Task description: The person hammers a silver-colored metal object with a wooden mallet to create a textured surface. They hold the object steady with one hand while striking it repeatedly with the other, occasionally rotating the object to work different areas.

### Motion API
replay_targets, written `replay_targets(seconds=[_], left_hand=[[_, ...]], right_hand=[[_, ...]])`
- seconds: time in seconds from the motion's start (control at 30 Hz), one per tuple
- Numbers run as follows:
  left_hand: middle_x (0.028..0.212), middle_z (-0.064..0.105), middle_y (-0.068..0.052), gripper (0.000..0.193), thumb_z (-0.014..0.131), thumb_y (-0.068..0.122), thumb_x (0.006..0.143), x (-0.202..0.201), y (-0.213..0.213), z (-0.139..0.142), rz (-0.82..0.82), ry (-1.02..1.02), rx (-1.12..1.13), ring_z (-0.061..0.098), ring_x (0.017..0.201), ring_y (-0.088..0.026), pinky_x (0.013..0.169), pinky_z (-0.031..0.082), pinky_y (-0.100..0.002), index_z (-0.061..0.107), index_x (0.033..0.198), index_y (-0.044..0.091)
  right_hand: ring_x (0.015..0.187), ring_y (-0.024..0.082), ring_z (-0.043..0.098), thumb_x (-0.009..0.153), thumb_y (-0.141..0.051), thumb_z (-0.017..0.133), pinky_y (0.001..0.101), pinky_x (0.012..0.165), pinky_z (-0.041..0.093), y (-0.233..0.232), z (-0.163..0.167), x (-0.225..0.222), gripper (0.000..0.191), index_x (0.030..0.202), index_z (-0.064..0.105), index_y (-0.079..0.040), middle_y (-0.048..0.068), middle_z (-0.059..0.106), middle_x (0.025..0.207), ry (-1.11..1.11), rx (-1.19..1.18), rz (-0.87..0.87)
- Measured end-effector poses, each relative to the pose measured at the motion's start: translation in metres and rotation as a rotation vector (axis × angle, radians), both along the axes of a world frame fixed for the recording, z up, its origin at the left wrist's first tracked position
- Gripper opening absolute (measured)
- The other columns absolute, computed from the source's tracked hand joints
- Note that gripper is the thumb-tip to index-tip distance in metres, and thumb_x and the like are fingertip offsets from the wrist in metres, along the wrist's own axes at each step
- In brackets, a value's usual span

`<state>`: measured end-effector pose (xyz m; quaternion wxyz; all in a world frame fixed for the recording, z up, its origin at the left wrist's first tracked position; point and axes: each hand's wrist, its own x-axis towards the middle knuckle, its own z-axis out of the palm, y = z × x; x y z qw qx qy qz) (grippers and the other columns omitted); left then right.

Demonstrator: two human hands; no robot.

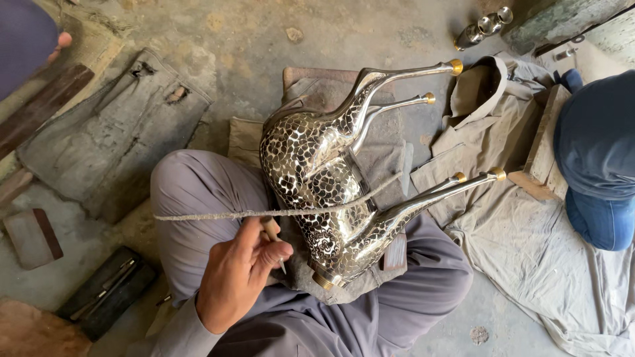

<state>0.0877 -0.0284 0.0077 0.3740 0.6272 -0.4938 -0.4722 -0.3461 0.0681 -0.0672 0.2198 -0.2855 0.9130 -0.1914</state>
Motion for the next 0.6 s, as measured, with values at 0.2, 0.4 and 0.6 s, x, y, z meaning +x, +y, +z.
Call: replay_targets(seconds=[0.2, 0.4, 0.6], left_hand=[[0.097, 0.078, -0.012, 0.047, 0.073, 0.026, 0.088, 0.008, -0.017, 0.003, -0.015, 0.160, -0.213, 0.080, 0.085, -0.018, 0.064, 0.067, -0.029, 0.047, 0.120, 0.002], [0.109, 0.078, -0.013, 0.030, 0.068, 0.016, 0.098, -0.004, -0.037, 0.001, -0.210, 0.305, -0.263, 0.082, 0.088, -0.020, 0.069, 0.070, -0.029, 0.044, 0.107, 0.002], [0.090, 0.079, -0.006, 0.049, 0.070, 0.020, 0.097, -0.030, -0.063, -0.007, -0.418, 0.176, -0.416, 0.079, 0.078, -0.019, 0.065, 0.062, -0.033, 0.046, 0.139, 0.009]], right_hand=[[0.095, 0.023, 0.065, 0.080, -0.013, 0.081, 0.0368, 0.085, 0.053, -0.006, -0.025, -0.001, 0.047, 0.123, 0.063, -0.006, 0.011, 0.068, 0.104, -0.004, -0.042, -0.018], [0.088, 0.021, 0.066, 0.080, -0.010, 0.082, 0.0353, 0.081, 0.054, 0.005, -0.018, -0.010, 0.046, 0.121, 0.063, -0.002, 0.011, 0.068, 0.097, -0.005, -0.172, -0.022], [0.081, 0.019, 0.067, 0.079, -0.006, 0.083, 0.0338, 0.078, 0.054, -0.003, 0.012, -0.012, 0.045, 0.118, 0.063, 0.002, 0.012, 0.069, 0.091, -0.059, -0.508, 0.116]])
